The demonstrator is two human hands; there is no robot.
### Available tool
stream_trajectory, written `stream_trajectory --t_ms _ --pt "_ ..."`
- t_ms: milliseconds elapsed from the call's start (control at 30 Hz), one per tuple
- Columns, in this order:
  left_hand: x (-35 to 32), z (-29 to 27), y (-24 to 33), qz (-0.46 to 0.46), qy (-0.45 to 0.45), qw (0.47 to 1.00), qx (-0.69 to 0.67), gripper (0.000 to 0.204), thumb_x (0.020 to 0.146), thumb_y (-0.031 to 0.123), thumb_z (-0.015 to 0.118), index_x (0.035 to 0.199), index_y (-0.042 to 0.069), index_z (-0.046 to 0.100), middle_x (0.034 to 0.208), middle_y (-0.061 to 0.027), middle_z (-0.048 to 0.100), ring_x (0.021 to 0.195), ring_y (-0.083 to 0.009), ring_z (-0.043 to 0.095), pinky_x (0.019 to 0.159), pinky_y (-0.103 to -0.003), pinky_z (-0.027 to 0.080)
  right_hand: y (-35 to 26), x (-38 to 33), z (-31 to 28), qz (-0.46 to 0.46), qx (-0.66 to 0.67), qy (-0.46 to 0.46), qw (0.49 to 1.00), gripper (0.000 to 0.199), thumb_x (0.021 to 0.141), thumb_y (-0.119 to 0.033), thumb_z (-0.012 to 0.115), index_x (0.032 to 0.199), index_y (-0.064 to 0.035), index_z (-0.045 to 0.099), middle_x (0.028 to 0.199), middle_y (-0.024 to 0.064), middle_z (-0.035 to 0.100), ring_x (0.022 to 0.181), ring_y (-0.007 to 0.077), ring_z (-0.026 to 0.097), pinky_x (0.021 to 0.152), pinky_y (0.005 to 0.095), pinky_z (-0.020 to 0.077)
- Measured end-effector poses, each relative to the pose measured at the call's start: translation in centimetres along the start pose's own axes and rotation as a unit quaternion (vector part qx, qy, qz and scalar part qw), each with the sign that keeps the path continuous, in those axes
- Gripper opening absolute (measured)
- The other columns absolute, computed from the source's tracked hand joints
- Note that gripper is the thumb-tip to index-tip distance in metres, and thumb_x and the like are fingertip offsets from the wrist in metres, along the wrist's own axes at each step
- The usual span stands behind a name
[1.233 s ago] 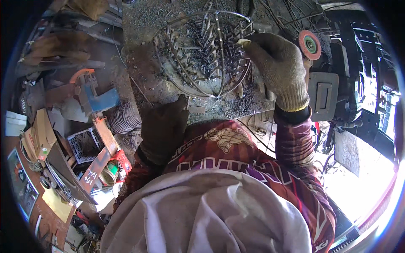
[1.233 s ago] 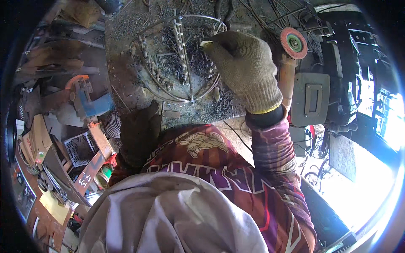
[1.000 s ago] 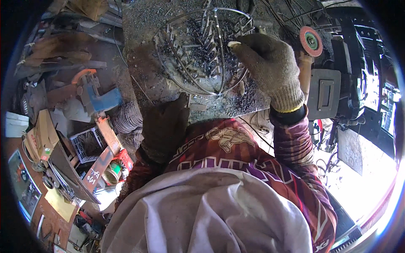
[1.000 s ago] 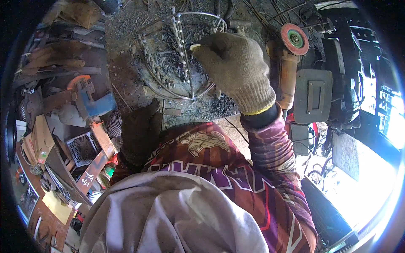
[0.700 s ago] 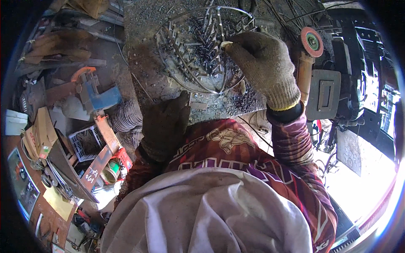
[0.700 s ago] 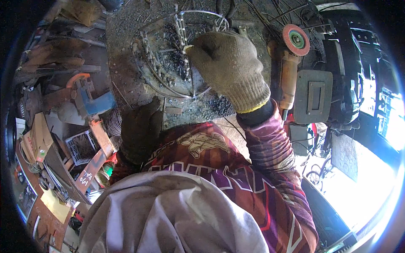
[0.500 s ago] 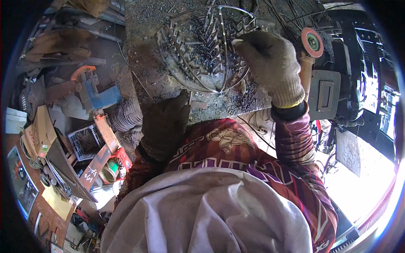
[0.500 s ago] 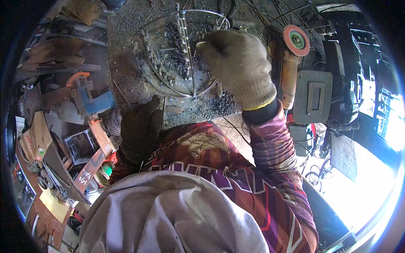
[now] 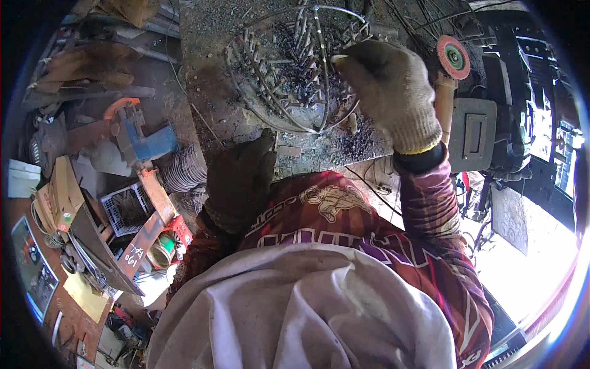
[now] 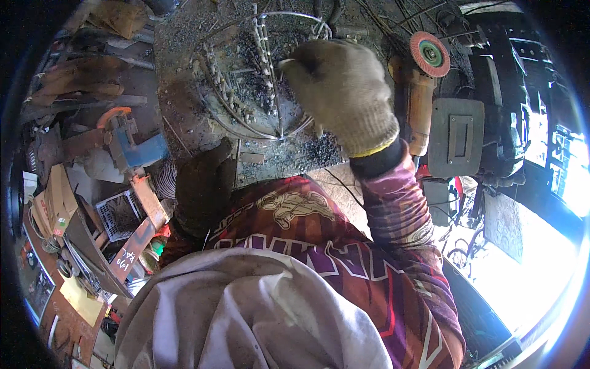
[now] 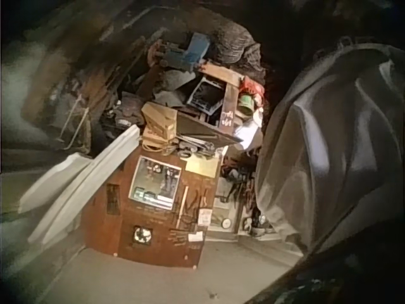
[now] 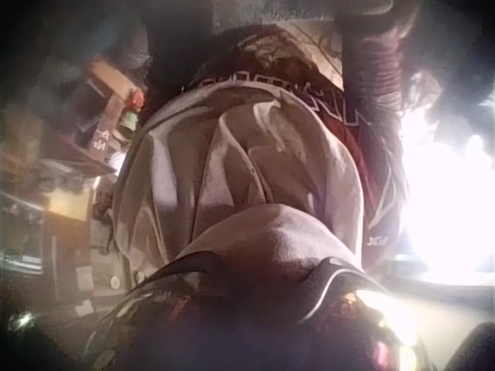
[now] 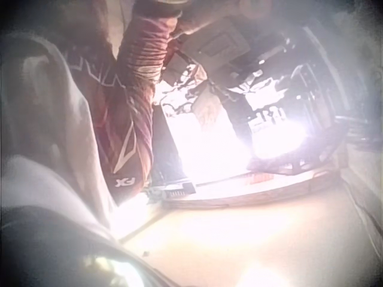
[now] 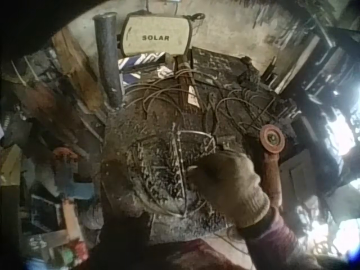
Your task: The person using an angle grinder to smooth a metal piece, then positions and holds small metal rods against a wire cage structure on a workbench.
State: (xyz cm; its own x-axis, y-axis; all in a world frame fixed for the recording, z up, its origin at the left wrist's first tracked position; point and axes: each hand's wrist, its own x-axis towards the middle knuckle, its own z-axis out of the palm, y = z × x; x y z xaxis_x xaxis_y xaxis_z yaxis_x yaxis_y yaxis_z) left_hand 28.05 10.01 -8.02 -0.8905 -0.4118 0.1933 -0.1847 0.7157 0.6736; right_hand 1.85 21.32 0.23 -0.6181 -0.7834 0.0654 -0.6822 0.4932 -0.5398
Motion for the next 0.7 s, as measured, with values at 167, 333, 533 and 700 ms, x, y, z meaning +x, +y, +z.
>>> stream_trajectory --t_ms 167,333,533,700 --pt "-0.1 0.1 0.2 0.030 0.018 0.999 0.017 0.031 0.091 0.008 0.075 0.121 0.005 0.070 0.090 -0.0188 0.073 0.079 -0.0397 0.070 0.070 -0.049 0.055 0.9 -1.5 -1.8 0.065 0.088 0.010 0.994 0.030 0.095 -0.035 0.076 0.101 -0.0063 0.082 0.087 0.0135 0.079 0.080 0.0256 0.078 0.074 0.0382 0.0589" --pt "-0.1 0.3 -0.1 0.016 0.007 1.000 0.024 0.029 0.094 0.018 0.075 0.120 0.006 0.073 0.089 -0.0205 0.076 0.075 -0.0394 0.073 0.067 -0.051 0.057 0.6 -2.2 -1.1 0.086 0.081 -0.017 0.993 0.031 0.094 -0.036 0.077 0.104 -0.0075 0.083 0.088 0.0142 0.079 0.081 0.0257 0.078 0.076 0.0374 0.0594" --pt "-0.5 0.5 -0.3 0.013 0.020 0.999 0.024 0.032 0.092 0.018 0.076 0.123 0.007 0.073 0.088 -0.0170 0.076 0.075 -0.0368 0.073 0.070 -0.052 0.056 -0.2 -2.2 0.1 0.051 0.055 -0.032 0.997 0.033 0.093 -0.042 0.075 0.100 -0.0101 0.083 0.085 0.0149 0.077 0.081 0.0335 0.077 0.075 0.0424 0.0602" --pt "-0.9 0.9 -0.5 0.001 0.008 0.998 0.054 0.034 0.093 0.019 0.076 0.125 0.009 0.073 0.093 -0.0124 0.078 0.082 -0.0318 0.073 0.076 -0.049 0.053 -0.8 -2.1 0.5 0.042 0.075 -0.037 0.996 0.033 0.094 -0.042 0.074 0.096 -0.0106 0.082 0.083 0.0145 0.077 0.082 0.0349 0.076 0.077 0.0440 0.0599"
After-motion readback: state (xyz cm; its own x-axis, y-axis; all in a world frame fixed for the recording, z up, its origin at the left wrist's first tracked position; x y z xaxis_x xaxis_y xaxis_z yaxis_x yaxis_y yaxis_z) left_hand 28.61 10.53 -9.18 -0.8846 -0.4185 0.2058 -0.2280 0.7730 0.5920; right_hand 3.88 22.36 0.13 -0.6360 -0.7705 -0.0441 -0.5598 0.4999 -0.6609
